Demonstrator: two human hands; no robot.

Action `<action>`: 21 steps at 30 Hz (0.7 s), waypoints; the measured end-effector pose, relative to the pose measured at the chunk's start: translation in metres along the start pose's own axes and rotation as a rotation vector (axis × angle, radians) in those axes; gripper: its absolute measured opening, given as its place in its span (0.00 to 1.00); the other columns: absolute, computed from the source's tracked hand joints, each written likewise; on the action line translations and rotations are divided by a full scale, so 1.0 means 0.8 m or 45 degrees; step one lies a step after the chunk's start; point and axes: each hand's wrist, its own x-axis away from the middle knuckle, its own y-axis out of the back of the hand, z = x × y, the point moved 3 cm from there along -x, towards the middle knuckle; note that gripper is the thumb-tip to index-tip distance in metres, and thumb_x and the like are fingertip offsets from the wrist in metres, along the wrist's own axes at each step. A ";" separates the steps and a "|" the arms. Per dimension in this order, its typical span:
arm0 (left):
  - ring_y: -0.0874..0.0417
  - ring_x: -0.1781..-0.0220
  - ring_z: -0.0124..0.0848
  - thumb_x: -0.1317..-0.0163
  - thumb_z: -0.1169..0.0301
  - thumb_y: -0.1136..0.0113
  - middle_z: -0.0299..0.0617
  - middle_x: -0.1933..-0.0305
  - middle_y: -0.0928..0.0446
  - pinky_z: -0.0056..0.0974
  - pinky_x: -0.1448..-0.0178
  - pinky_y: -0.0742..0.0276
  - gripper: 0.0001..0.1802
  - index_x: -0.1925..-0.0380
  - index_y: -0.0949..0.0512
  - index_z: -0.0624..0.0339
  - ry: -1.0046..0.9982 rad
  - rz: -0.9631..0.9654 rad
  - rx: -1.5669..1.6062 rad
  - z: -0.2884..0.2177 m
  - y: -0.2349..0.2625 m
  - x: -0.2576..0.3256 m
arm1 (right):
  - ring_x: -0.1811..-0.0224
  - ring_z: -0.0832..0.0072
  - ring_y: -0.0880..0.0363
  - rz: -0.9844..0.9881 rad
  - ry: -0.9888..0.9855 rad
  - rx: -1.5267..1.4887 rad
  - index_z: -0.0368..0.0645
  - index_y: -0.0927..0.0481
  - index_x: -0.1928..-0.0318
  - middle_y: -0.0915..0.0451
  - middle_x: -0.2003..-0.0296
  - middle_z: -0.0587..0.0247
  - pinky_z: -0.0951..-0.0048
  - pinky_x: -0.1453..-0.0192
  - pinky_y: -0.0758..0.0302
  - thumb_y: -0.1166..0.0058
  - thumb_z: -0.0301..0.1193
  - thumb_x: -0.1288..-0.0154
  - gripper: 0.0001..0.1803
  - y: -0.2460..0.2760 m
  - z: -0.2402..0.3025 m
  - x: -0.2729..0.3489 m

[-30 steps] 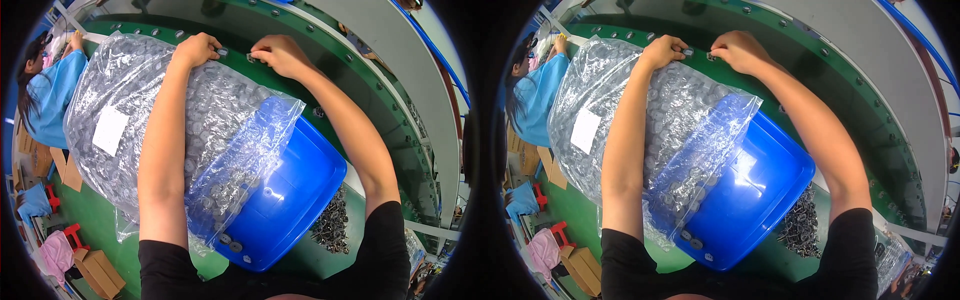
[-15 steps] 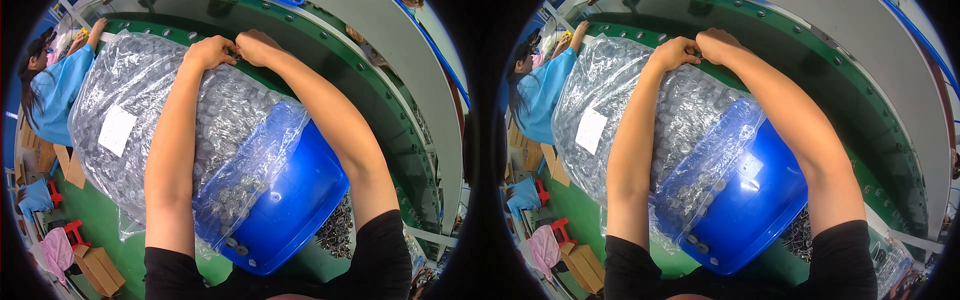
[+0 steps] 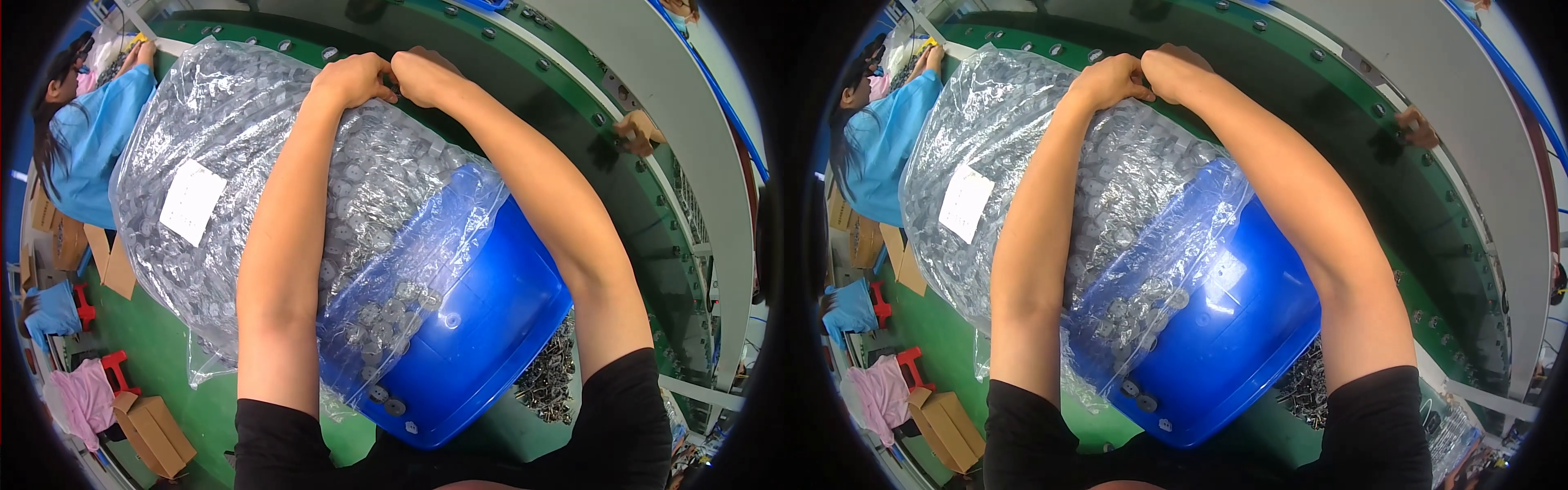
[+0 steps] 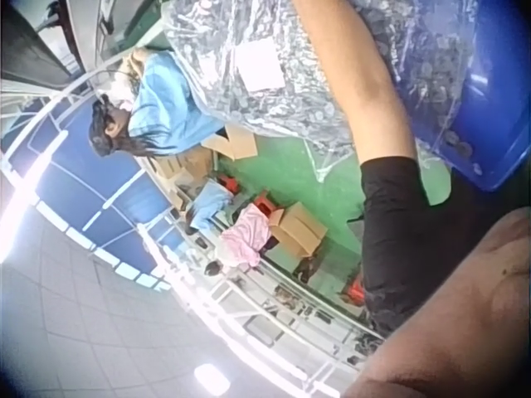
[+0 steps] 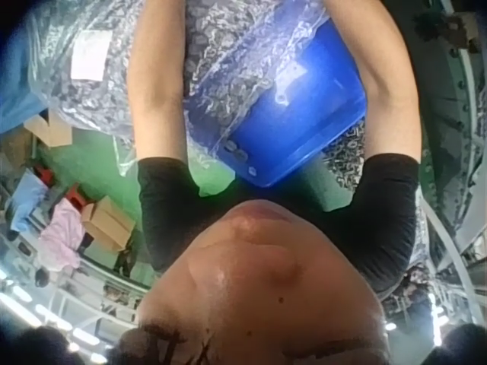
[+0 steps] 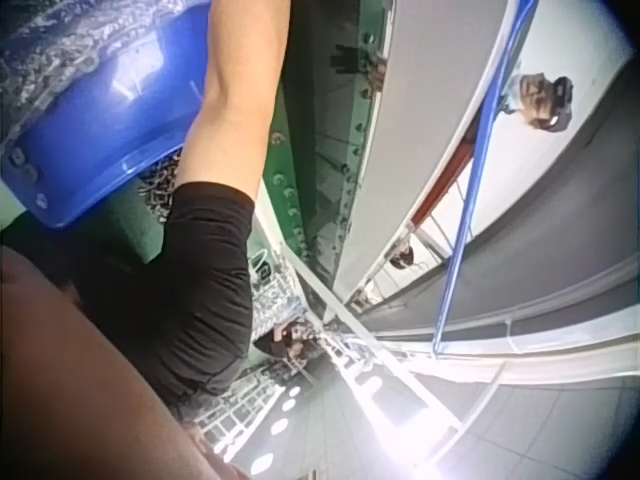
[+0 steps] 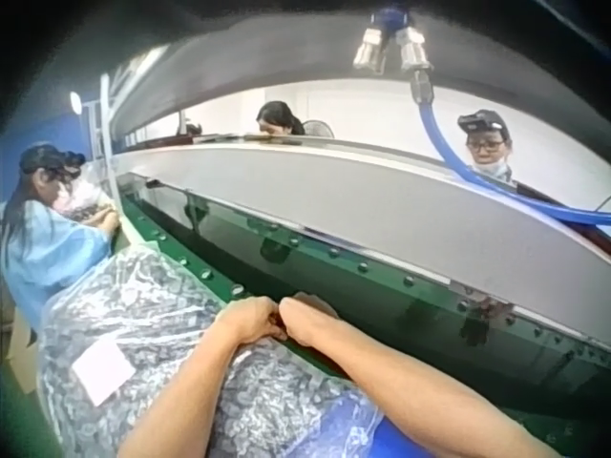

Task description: The person assembles small metal pins into plastic housings by hand at a factory workbench.

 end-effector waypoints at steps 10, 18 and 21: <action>0.15 0.52 0.38 0.50 0.60 0.26 0.35 0.58 0.14 0.44 0.45 0.21 0.23 0.51 0.15 0.41 0.006 0.070 0.040 0.007 -0.007 -0.004 | 0.48 0.50 0.17 -0.070 -0.119 -0.155 0.37 0.15 0.54 0.17 0.52 0.43 0.56 0.48 0.18 0.43 0.24 0.39 0.13 -0.006 -0.005 0.009; 0.16 0.49 0.44 0.49 0.61 0.28 0.44 0.54 0.15 0.46 0.44 0.22 0.21 0.52 0.15 0.45 -0.076 0.048 0.034 0.009 -0.014 -0.008 | 0.52 0.54 0.15 -0.151 -0.057 -0.067 0.38 0.14 0.58 0.15 0.56 0.46 0.59 0.50 0.17 0.42 0.24 0.41 0.10 -0.017 0.009 0.030; 0.16 0.48 0.46 0.49 0.62 0.29 0.47 0.53 0.15 0.47 0.43 0.22 0.21 0.52 0.15 0.49 -0.143 0.008 0.030 0.010 -0.015 -0.017 | 0.53 0.55 0.14 -0.207 -0.055 -0.049 0.39 0.13 0.59 0.14 0.57 0.49 0.60 0.50 0.17 0.43 0.24 0.42 0.10 -0.023 0.007 0.026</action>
